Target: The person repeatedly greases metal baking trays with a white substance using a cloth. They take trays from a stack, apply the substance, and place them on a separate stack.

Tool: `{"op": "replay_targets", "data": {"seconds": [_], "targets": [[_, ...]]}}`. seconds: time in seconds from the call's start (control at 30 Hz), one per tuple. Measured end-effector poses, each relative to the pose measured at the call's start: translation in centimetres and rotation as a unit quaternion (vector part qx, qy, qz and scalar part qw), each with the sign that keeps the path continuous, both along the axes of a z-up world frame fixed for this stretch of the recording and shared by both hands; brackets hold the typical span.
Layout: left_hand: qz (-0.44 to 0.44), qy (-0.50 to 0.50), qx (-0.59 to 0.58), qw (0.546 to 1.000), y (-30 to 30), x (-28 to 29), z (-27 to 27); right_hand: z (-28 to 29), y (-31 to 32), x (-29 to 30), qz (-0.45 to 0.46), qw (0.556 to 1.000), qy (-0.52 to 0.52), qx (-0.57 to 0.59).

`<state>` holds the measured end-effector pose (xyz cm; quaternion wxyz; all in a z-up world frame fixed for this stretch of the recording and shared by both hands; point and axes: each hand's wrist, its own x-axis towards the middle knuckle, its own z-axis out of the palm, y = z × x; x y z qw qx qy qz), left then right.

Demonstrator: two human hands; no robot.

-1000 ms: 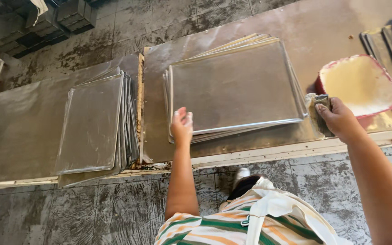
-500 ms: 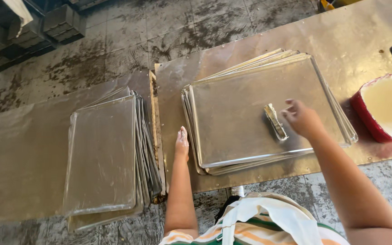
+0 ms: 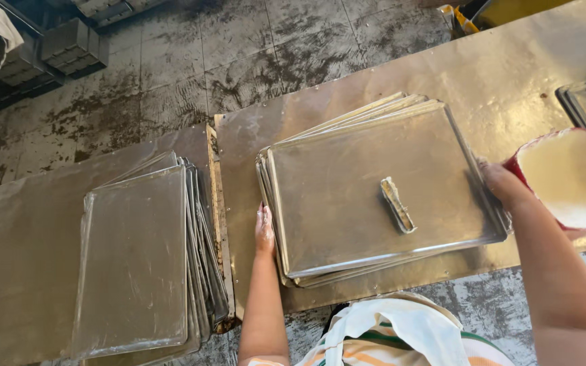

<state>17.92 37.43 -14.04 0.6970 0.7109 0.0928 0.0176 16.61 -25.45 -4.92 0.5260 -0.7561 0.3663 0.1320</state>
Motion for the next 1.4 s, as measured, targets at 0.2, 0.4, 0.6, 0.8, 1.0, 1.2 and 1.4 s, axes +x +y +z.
{"op": "replay_targets", "data": {"seconds": [0.2, 0.4, 0.6, 0.8, 1.0, 1.2, 1.4], "targets": [[-0.077, -0.151, 0.075, 0.983, 0.2, 0.0, 0.6, 0.7, 2.2, 0.5, 0.152, 0.971, -0.037, -0.182], [-0.068, -0.285, 0.315, 0.903, 0.3, -1.5, 1.1, 0.0, 4.1, 4.5, 0.197, 0.944, -0.055, -0.258], [-0.055, -0.029, -0.09, 0.994, -1.3, -0.9, 1.8, 0.7, 3.0, 5.1, 0.158, 0.961, 0.0, -0.226], [-0.034, 0.056, -0.179, 0.982, -1.8, -1.0, 2.2, -0.7, 2.2, 5.1, 0.19, 0.935, 0.001, -0.299], [-0.07, -0.012, -0.135, 0.988, -3.8, -2.8, -0.1, 0.3, -0.6, 3.6, 0.174, 0.954, 0.045, -0.239], [-0.08, -0.043, -0.244, 0.966, -6.4, -2.5, -0.5, 0.3, -2.3, 1.3, 0.161, 0.956, -0.014, -0.246], [-0.048, -0.084, -0.203, 0.974, -7.0, -2.4, -0.4, 3.2, 0.2, -0.9, 0.156, 0.939, -0.072, -0.298]]}}
